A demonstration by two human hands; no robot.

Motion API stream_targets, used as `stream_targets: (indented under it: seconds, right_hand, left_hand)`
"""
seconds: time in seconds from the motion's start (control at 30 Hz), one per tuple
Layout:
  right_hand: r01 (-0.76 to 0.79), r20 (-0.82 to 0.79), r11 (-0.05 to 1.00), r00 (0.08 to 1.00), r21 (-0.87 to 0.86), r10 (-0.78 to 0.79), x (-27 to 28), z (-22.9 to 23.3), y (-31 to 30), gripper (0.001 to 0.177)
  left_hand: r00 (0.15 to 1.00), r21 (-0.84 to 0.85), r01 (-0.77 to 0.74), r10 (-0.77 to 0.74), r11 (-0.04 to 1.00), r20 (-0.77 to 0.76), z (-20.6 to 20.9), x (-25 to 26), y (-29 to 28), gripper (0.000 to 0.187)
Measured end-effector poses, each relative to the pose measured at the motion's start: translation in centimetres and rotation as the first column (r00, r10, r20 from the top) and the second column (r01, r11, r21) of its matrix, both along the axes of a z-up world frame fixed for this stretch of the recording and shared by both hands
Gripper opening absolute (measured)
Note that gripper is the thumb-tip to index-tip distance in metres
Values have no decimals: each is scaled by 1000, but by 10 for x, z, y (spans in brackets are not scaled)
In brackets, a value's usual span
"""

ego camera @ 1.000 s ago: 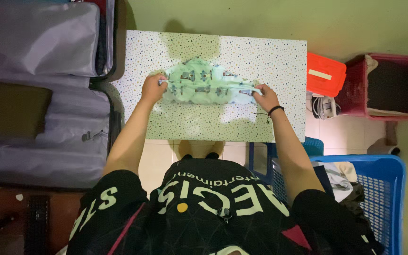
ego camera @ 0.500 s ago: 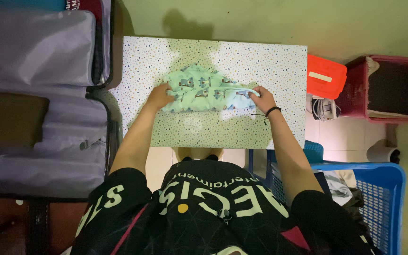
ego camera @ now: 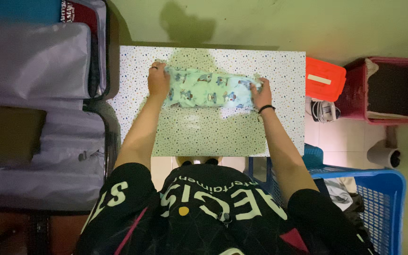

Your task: The person picks up clothing items from a laundry basket, folds them on a flat surface, and places them into an open suitcase.

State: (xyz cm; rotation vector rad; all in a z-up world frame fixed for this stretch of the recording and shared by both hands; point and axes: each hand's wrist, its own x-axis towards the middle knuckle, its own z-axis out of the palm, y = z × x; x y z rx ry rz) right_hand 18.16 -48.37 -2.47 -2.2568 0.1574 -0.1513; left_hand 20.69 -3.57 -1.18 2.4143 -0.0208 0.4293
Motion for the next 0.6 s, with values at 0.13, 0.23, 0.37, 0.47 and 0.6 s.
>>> stream_targets:
  seconds: [0.13, 0.23, 0.37, 0.47, 0.6]
  right_hand:
    - [-228, 110, 864, 946, -449, 306, -20, 37, 21, 70]
    - [-517, -132, 730, 845, -446, 518, -36, 57, 26, 77]
    - [-462, -43, 602, 814, -651, 579, -50, 27, 21, 77]
    - [-417, 13, 621, 824, -664, 567, -50, 5, 5, 64]
    - [-399, 12, 805, 893, -439, 449, -43, 0, -1, 46]
  left_hand:
    - [937, 133, 309, -278, 942, -210, 39, -25, -23, 58]
    - [778, 223, 581, -455, 783, -433, 45, -44, -33, 86]
    - [794, 316, 578, -429, 753, -431, -4, -55, -28, 94]
    - [874, 534, 470, -290, 703, -389, -46, -55, -20, 83]
    - [906, 491, 356, -164, 795, -391, -54, -50, -4, 57]
